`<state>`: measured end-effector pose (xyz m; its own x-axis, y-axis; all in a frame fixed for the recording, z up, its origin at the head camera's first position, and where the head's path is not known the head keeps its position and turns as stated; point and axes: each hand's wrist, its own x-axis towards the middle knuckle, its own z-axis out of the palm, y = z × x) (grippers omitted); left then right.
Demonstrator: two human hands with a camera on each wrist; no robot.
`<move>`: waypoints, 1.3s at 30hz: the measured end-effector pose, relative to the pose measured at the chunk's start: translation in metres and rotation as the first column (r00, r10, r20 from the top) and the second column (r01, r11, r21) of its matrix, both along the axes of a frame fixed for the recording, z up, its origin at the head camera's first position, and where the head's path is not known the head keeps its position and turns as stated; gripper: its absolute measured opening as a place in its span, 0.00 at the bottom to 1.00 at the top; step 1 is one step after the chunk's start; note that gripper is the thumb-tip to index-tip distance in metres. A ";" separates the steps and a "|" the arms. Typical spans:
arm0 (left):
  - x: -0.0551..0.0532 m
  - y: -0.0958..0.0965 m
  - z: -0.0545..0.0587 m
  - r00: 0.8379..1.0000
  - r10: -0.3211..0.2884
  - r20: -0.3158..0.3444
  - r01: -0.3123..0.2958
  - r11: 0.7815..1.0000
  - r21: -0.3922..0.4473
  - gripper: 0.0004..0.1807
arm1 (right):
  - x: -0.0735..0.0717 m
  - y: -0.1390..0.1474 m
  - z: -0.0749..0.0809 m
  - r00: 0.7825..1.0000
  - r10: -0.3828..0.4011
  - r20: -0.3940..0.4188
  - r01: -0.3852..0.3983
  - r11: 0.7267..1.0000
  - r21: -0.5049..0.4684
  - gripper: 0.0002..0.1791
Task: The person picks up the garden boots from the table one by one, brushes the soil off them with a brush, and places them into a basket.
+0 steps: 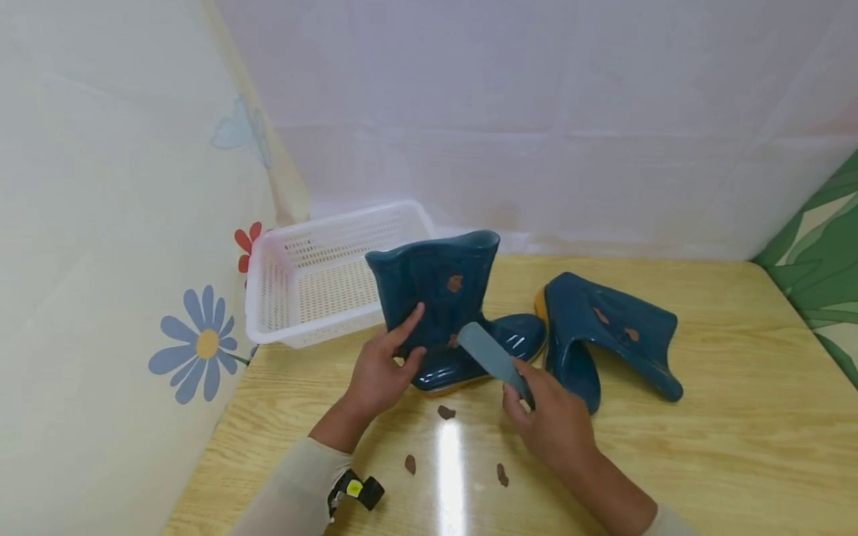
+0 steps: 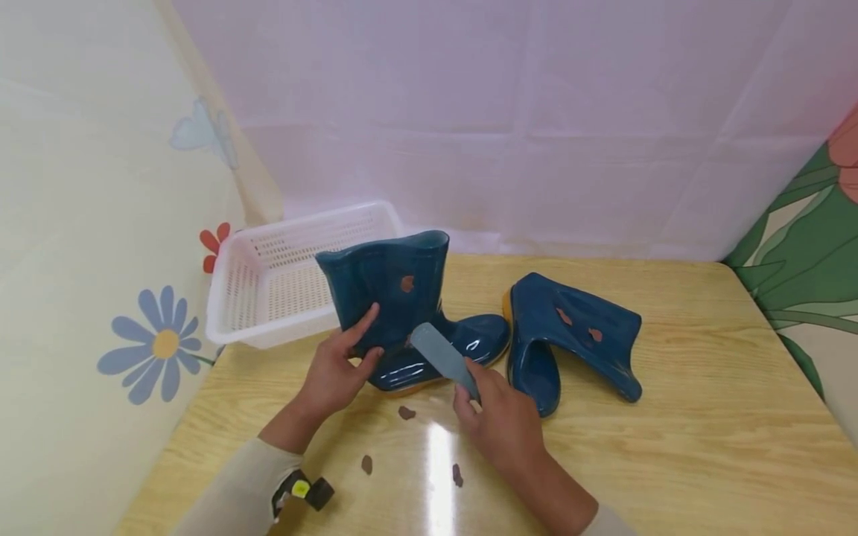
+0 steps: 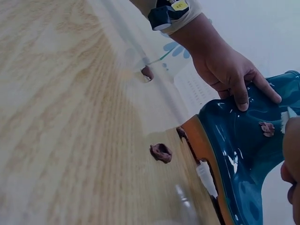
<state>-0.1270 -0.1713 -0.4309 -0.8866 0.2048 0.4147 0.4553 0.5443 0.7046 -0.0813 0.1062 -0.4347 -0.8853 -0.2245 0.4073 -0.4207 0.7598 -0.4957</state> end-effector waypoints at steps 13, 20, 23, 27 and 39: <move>0.000 -0.001 -0.001 1.000 -0.008 -0.008 0.008 1.000 0.000 0.40 | -0.002 0.004 -0.005 0.998 -0.039 0.043 0.038 0.999 0.011 0.21; 0.001 0.000 0.000 1.000 -0.005 -0.021 0.005 1.000 -0.006 0.39 | -0.005 0.003 -0.004 0.998 -0.051 0.035 0.053 0.998 -0.047 0.22; 0.001 0.001 0.000 1.000 -0.005 -0.008 0.005 1.000 0.001 0.39 | -0.005 0.001 -0.005 0.995 -0.034 0.096 0.035 0.999 -0.011 0.22; 0.001 0.001 0.001 1.000 -0.007 0.001 0.007 1.000 0.010 0.38 | -0.002 0.001 -0.005 0.985 -0.017 0.172 0.019 1.000 -0.009 0.22; 0.002 0.000 0.001 1.000 -0.006 -0.006 0.006 1.000 0.004 0.38 | -0.003 -0.001 -0.005 0.978 0.001 0.210 0.016 0.997 -0.080 0.23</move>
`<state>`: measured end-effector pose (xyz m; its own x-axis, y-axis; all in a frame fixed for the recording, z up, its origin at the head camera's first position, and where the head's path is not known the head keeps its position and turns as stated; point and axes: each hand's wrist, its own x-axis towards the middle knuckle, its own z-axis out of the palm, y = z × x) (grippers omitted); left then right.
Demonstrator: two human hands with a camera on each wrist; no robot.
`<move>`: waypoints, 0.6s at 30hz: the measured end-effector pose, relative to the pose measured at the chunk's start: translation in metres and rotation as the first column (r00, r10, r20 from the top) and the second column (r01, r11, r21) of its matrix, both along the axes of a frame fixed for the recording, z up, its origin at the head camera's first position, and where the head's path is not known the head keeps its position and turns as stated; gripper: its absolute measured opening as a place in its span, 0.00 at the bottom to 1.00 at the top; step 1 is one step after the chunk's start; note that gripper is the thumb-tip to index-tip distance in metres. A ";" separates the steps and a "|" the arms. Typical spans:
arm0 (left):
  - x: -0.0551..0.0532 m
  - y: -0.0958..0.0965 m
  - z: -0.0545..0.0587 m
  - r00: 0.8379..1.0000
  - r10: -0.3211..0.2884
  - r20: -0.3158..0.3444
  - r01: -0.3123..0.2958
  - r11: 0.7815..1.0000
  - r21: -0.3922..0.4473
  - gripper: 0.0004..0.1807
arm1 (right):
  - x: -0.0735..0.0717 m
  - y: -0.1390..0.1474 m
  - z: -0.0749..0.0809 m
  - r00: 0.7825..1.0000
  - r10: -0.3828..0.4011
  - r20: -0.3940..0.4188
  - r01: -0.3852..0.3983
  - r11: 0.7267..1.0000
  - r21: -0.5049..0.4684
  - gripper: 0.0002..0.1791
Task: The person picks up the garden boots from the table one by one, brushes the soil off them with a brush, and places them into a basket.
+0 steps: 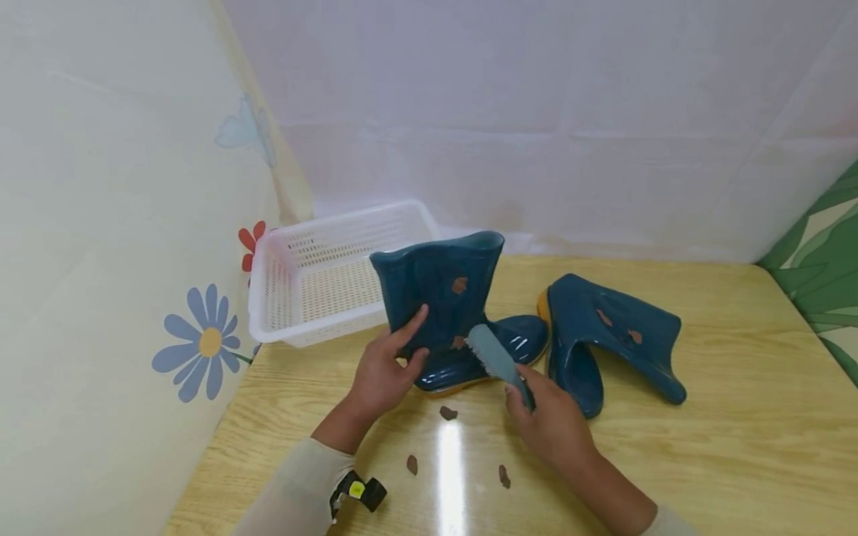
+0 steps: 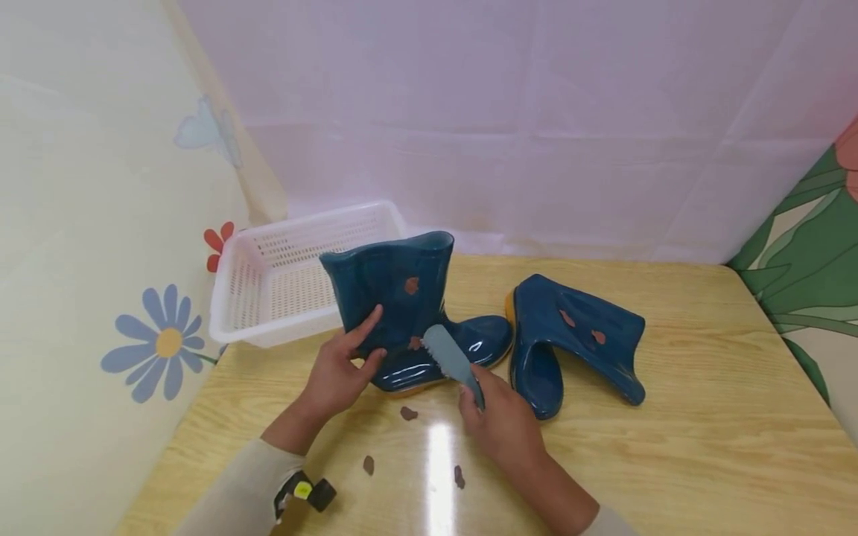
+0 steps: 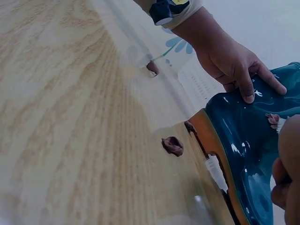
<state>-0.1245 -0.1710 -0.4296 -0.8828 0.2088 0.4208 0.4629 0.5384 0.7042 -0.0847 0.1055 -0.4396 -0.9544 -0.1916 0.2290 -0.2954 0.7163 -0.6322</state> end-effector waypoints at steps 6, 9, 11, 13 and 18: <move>0.000 0.000 0.000 1.000 0.001 -0.016 -0.001 1.000 -0.009 0.38 | 0.001 0.003 0.000 0.999 -0.012 0.051 0.014 0.999 -0.033 0.23; 0.000 -0.001 0.000 1.000 0.002 -0.027 -0.003 1.000 -0.012 0.38 | -0.002 0.005 0.003 0.998 -0.038 0.047 0.041 0.996 -0.078 0.22; 0.000 -0.001 0.000 0.999 0.001 -0.032 -0.002 1.000 -0.011 0.38 | -0.003 0.005 0.003 0.999 -0.034 0.036 0.037 0.996 -0.085 0.22; 0.000 0.000 -0.001 1.000 -0.001 -0.031 0.000 1.000 -0.009 0.38 | -0.003 0.004 0.003 0.998 -0.012 0.056 0.017 0.997 -0.081 0.22; 0.000 0.000 -0.002 1.000 -0.002 -0.022 0.002 1.000 -0.008 0.39 | -0.001 0.001 -0.002 0.996 0.032 0.087 -0.030 0.999 -0.029 0.21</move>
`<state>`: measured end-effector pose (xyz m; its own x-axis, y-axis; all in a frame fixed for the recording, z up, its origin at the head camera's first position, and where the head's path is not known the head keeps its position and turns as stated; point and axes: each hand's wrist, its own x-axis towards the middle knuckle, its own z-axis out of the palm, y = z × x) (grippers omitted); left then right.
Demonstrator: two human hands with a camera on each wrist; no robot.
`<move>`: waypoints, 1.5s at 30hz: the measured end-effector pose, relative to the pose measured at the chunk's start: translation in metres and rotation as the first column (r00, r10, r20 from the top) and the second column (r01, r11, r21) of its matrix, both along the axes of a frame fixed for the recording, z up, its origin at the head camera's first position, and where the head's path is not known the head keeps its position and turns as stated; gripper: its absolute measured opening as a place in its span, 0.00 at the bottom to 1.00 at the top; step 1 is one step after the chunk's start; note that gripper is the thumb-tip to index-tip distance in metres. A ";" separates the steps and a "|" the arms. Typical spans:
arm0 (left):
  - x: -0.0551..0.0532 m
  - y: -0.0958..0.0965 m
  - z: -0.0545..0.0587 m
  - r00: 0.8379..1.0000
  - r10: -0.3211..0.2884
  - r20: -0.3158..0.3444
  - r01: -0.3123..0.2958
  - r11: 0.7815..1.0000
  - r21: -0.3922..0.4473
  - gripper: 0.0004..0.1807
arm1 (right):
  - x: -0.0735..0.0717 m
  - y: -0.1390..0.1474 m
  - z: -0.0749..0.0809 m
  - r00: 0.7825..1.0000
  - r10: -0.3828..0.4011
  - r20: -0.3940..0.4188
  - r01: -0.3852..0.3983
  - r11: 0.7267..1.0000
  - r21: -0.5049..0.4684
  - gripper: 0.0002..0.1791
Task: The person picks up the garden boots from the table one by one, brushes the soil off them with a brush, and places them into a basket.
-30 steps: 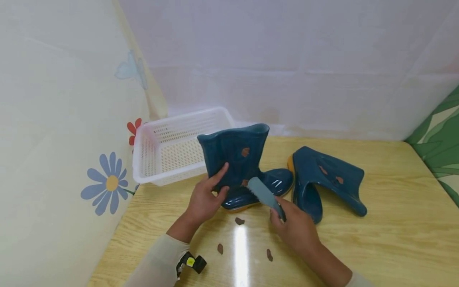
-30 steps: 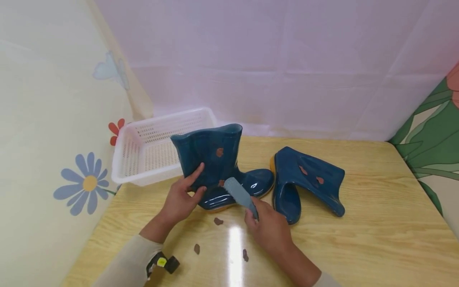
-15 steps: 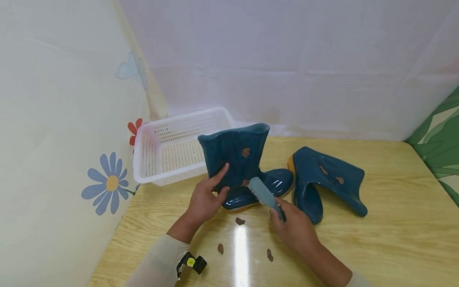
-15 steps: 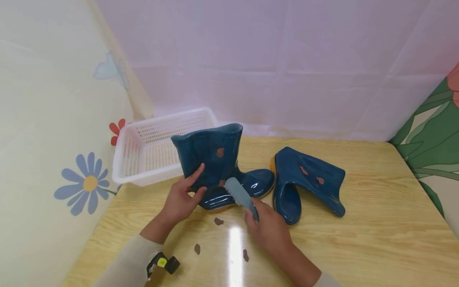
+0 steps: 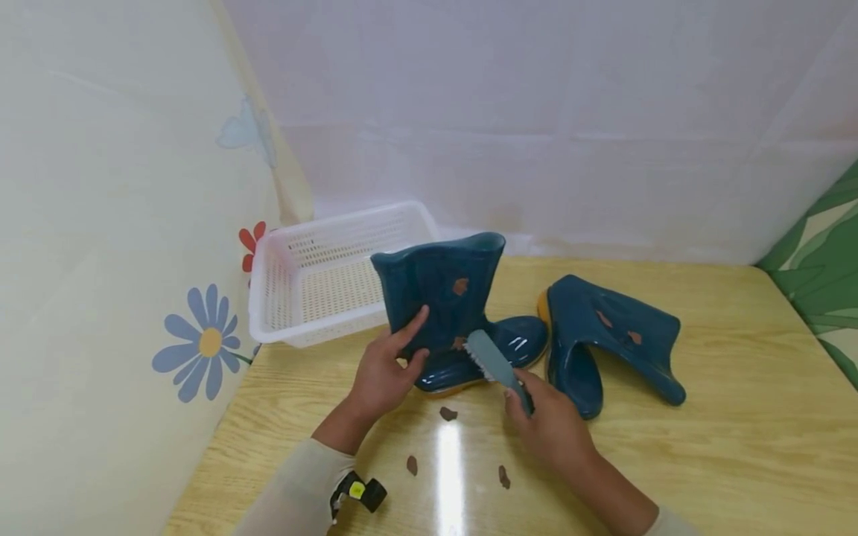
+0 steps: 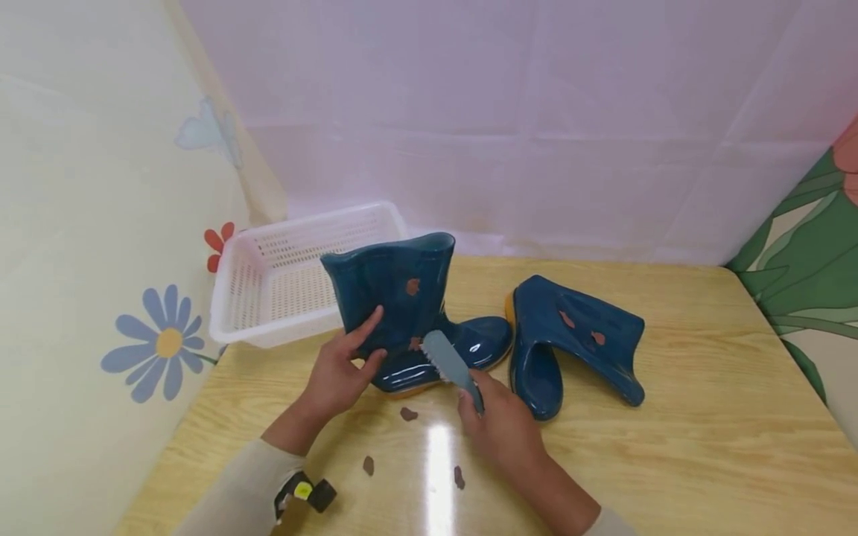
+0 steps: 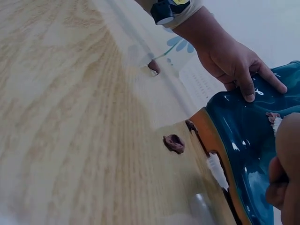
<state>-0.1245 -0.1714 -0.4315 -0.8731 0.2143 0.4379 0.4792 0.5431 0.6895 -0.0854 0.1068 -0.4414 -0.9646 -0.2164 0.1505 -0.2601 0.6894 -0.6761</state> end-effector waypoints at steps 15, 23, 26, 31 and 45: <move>0.001 0.000 -0.001 1.000 0.001 -0.014 -0.001 1.000 -0.002 0.38 | 0.000 -0.001 0.000 0.999 -0.013 -0.044 0.011 0.999 -0.044 0.19; 0.001 0.000 0.000 1.000 0.004 -0.021 -0.004 1.000 -0.001 0.38 | 0.006 0.000 0.001 0.993 -0.019 -0.116 0.015 0.999 -0.036 0.21; 0.001 0.001 0.000 1.000 0.004 -0.020 -0.004 1.000 -0.001 0.38 | 0.005 -0.002 0.003 0.987 -0.022 -0.157 0.018 1.000 -0.024 0.21; 0.002 0.001 0.001 1.000 0.006 -0.004 -0.006 1.000 0.004 0.38 | 0.005 -0.003 0.004 0.989 -0.003 -0.150 0.010 0.999 0.045 0.21; -0.001 0.001 0.000 1.000 0.008 0.003 -0.008 1.000 0.008 0.38 | 0.005 0.000 0.001 0.978 -0.030 -0.206 0.034 0.999 0.013 0.22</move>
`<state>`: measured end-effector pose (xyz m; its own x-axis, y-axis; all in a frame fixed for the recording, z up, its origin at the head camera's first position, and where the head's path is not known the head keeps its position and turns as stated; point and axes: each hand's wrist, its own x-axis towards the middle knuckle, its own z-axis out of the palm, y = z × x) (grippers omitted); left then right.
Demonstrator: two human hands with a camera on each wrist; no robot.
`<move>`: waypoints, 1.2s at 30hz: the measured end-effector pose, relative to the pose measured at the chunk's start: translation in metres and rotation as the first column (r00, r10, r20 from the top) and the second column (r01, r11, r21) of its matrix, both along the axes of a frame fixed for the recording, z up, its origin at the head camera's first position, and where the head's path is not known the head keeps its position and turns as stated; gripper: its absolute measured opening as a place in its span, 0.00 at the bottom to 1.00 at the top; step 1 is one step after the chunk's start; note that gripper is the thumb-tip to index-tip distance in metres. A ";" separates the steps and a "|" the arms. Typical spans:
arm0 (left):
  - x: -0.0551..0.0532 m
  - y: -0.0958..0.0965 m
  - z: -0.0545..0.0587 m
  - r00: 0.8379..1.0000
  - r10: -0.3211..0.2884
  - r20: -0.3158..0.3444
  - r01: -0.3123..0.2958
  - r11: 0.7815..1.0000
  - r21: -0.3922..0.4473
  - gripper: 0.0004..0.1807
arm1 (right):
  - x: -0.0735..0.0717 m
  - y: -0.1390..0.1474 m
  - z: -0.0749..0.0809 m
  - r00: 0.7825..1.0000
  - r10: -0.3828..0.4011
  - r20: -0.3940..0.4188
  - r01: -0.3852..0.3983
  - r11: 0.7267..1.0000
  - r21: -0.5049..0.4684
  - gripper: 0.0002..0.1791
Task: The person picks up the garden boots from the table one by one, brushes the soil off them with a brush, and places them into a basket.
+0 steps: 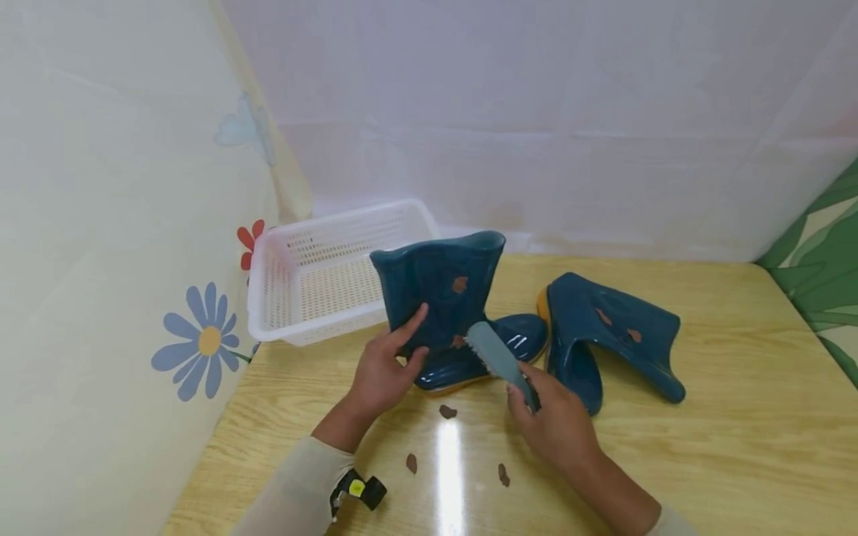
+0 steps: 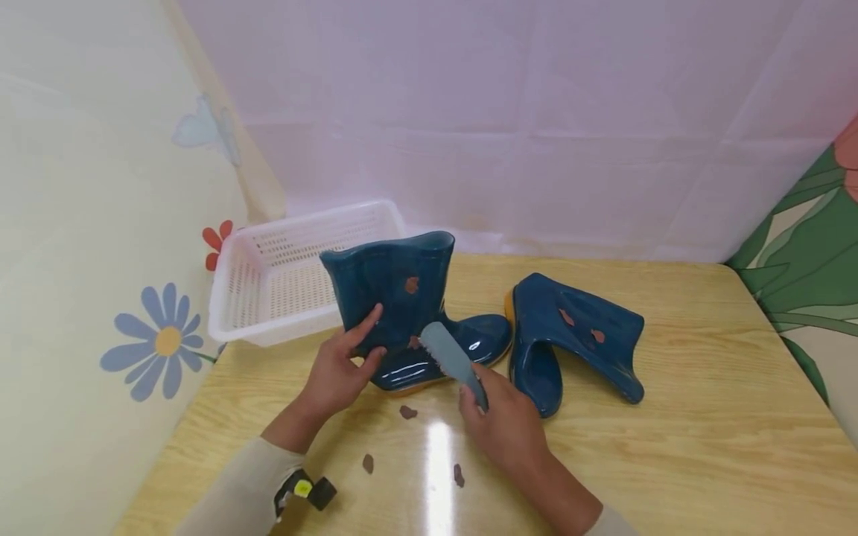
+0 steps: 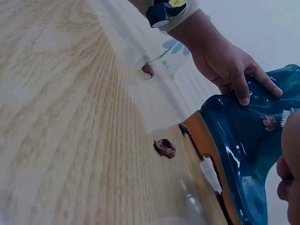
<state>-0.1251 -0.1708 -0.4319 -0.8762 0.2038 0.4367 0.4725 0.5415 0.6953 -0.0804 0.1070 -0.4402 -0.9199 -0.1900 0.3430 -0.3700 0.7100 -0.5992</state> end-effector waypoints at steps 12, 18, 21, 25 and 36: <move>0.001 0.000 0.001 1.000 0.002 -0.003 -0.002 1.000 0.003 0.38 | 0.000 0.002 -0.005 0.999 0.029 0.015 -0.030 0.997 0.068 0.22; 0.000 0.000 0.000 1.000 0.005 -0.023 -0.006 1.000 -0.010 0.38 | -0.001 0.002 -0.003 0.996 0.016 -0.082 -0.015 1.000 0.010 0.23; 0.001 0.000 -0.001 1.000 0.004 -0.025 -0.004 1.000 -0.008 0.38 | -0.002 -0.002 -0.003 0.998 0.029 -0.058 -0.026 0.999 0.046 0.23; 0.001 0.000 0.000 1.000 0.000 -0.013 0.000 1.000 -0.001 0.38 | -0.002 -0.005 -0.004 1.000 0.029 0.012 -0.030 0.995 0.098 0.22; -0.001 -0.001 -0.003 1.000 -0.009 -0.023 0.009 1.000 0.000 0.38 | 0.000 -0.004 -0.001 0.995 0.029 -0.097 -0.023 0.998 0.058 0.23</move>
